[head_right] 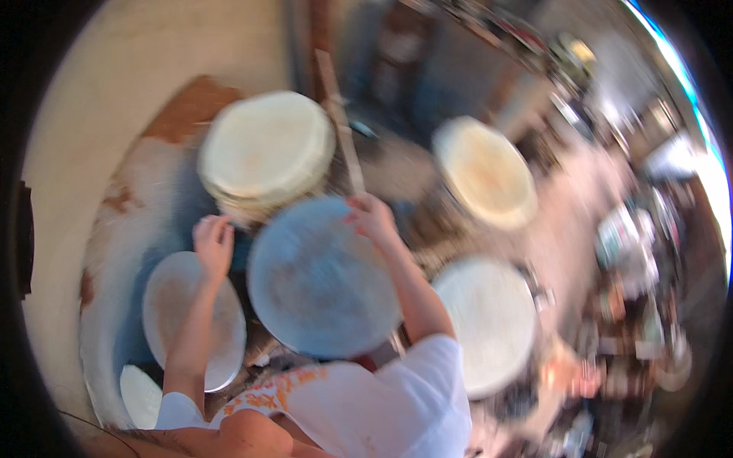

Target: The person uses a ladle to pour batter onto multiple heated surfaces, spreads the batter thin with a stick, and then peels the cooked thin flatbread sheets off by hand.

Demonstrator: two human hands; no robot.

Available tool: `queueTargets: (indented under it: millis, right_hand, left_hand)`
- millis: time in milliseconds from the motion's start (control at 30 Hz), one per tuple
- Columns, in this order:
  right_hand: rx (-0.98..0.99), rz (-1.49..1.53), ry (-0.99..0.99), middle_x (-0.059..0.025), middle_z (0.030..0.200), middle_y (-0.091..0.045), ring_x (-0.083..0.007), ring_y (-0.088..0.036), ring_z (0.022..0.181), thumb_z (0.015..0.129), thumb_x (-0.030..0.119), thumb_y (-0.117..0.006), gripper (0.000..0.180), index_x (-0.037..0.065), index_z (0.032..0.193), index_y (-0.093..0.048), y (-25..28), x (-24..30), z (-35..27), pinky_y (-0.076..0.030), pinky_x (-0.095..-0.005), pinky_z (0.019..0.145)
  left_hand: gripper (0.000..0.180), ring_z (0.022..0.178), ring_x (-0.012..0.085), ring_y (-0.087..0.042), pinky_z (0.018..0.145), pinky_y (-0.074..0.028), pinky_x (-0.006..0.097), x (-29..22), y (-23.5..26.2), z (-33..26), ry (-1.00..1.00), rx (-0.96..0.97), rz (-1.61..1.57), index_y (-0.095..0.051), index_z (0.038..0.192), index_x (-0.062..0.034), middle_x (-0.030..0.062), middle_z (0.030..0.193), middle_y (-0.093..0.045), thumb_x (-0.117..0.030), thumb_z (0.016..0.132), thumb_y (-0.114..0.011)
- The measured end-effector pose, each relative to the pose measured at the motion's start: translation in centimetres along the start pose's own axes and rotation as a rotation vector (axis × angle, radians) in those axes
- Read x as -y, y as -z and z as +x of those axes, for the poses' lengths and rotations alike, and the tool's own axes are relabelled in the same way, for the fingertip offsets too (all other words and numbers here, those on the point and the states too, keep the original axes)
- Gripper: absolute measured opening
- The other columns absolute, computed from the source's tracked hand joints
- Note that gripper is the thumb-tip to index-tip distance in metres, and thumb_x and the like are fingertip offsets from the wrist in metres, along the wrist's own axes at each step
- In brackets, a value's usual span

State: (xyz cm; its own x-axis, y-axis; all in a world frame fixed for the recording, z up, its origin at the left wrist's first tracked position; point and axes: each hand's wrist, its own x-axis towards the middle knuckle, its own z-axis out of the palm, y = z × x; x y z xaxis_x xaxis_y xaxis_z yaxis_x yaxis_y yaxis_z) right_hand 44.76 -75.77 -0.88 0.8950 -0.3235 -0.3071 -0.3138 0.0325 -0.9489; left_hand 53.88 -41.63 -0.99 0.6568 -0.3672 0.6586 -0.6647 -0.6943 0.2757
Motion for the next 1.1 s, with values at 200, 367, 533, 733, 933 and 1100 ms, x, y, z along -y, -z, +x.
queueTargets:
  millis: [200, 367, 533, 733, 933, 1100]
  right_hand:
    - [-0.325, -0.161, 0.104, 0.0003, 0.065, -0.058, -0.0094, -0.052, 0.058, 0.082, 0.016, -0.066, 0.011, 0.005, 0.083, -0.068, 5.3, -8.7, -19.0, -0.043, -0.0260, 0.054]
    - [-0.809, -0.475, 0.046, -0.0049, 0.061, -0.056, -0.0146, -0.051, 0.054, 0.072, 0.017, -0.075, 0.021, 0.003, 0.076, -0.060, 25.5, -13.3, -30.3, -0.042, -0.0307, 0.052]
    - [-1.041, -0.521, -0.017, -0.0114, 0.063, -0.056, -0.0236, -0.052, 0.056, 0.069, 0.025, -0.077, 0.030, 0.001, 0.077, -0.061, 36.4, -18.2, -36.3, -0.044, -0.0371, 0.057]
    - [-0.982, -0.379, -0.032, -0.0071, 0.065, -0.059, -0.0126, -0.051, 0.060, 0.073, 0.022, -0.076, 0.028, -0.001, 0.077, -0.061, 40.2, -23.0, -40.8, -0.044, -0.0306, 0.059]
    - [-0.908, -0.285, 0.001, -0.0014, 0.059, -0.050, -0.0109, -0.044, 0.057, 0.073, 0.020, -0.076, 0.029, 0.002, 0.070, -0.054, 41.1, -22.8, -41.3, -0.040, -0.0281, 0.055]
    - [-0.898, -0.220, -0.004, -0.0010, 0.059, -0.048, -0.0099, -0.041, 0.056, 0.075, 0.018, -0.075, 0.027, 0.002, 0.070, -0.053, 40.0, -24.1, -41.9, -0.038, -0.0264, 0.055]
  left_hand:
    - [0.023, 0.092, 0.0257, -0.057, 0.082, -0.044, 0.037, -15.0, 0.1, -4.2, 0.237, 0.165, -0.400, -0.066, 0.105, -0.0085, 0.0064, 0.099, -0.064, -0.006, 0.083, -0.061]
    - [0.030, 0.106, 0.0284, -0.055, 0.089, -0.044, 0.038, -31.0, -5.4, -8.6, 0.136, 0.589, -0.710, -0.062, 0.113, -0.0065, 0.0114, 0.110, -0.063, -0.007, 0.083, -0.061]
    - [0.062, 0.122, 0.0368, -0.044, 0.101, -0.038, 0.044, -39.2, -14.4, -11.4, 0.161, 0.794, -0.255, -0.029, 0.141, 0.0005, 0.0235, 0.135, -0.043, -0.016, 0.087, -0.055]
    - [0.059, 0.120, 0.0391, -0.044, 0.098, -0.040, 0.045, -44.5, -15.9, -13.6, 0.311, 0.751, -0.053, -0.032, 0.139, -0.0029, 0.0219, 0.132, -0.045, -0.018, 0.086, -0.054]
    - [0.046, 0.109, 0.0343, -0.054, 0.090, -0.045, 0.042, -45.5, -15.7, -12.4, 0.541, 0.641, -0.118, -0.048, 0.128, -0.0057, 0.0193, 0.121, -0.055, -0.019, 0.084, -0.054]
    - [0.026, 0.097, 0.0339, -0.060, 0.080, -0.048, 0.041, -45.1, -15.0, -11.2, 0.597, 0.738, -0.073, -0.064, 0.103, -0.0044, 0.0173, 0.103, -0.063, -0.021, 0.083, -0.057]
